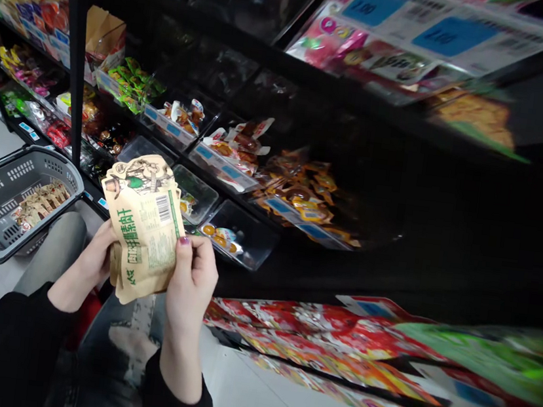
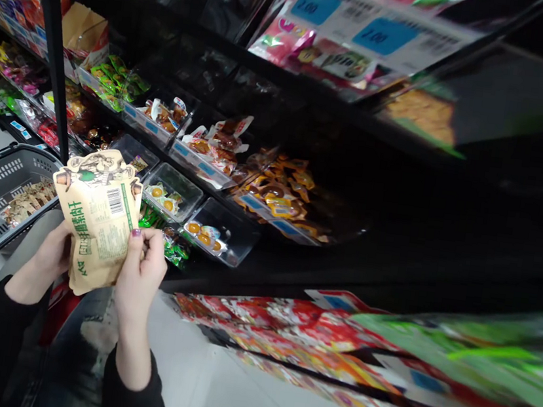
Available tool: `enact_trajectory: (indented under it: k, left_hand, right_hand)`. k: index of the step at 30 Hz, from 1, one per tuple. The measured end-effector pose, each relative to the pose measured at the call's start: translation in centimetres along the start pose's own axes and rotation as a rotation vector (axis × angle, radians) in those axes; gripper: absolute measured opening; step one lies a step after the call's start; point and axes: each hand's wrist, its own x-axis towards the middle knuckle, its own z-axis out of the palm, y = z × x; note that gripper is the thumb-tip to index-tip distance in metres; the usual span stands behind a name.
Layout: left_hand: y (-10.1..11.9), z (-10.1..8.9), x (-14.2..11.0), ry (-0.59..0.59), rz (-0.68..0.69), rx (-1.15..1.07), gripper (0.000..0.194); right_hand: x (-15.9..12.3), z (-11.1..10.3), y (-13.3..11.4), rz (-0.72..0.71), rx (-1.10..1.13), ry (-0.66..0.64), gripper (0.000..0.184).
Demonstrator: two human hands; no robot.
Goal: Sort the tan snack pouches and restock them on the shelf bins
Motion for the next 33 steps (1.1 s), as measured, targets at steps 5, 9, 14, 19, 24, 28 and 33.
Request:
enact_trajectory:
  k: [5,9,14,19,24,28,33]
  left_hand:
    - [0.2,-0.6,0.4,0.060,-0.064,-0.028,0.021]
    - [-0.2,-0.5,0.7,0.042,-0.098,-0.050,0.019]
    - [-0.5,-0.3,0.8,-0.018,0.023,-0.062,0.039]
    - [0.8,-0.6,0.9,0.014,0.078,-0.048,0.051]
    - [1.4,-0.7,0.8,0.035,0.128,-0.045,0.052]
    - [1.4,-0.6,0.6,0.043,0.117,-0.038,0.056]
    - [1.6,-0.5,0.7,0.049,0.096,-0.054,0.053]
  right_hand:
    - [0.1,-0.4,0.4,-0.101,-0.042,-0.047,0.025]
    - [0.4,-0.3,0.7,-0.123,-0.035,-0.168,0.025]
    - [0.1,0.7,0.9,-0.011,0.104,-0.136,0.026]
    - [0.7,0.2,2.0,0.155,0.314,0.169,0.027]
    - [1.4,-0.8,2.5,0.276,0.333,0.098,0.034]
    - [1.4,-0.8,2.3,0.415,0.376,0.002,0.051]
    - [1.0,-1.1,2.0,0.293,0.284,0.011,0.052]
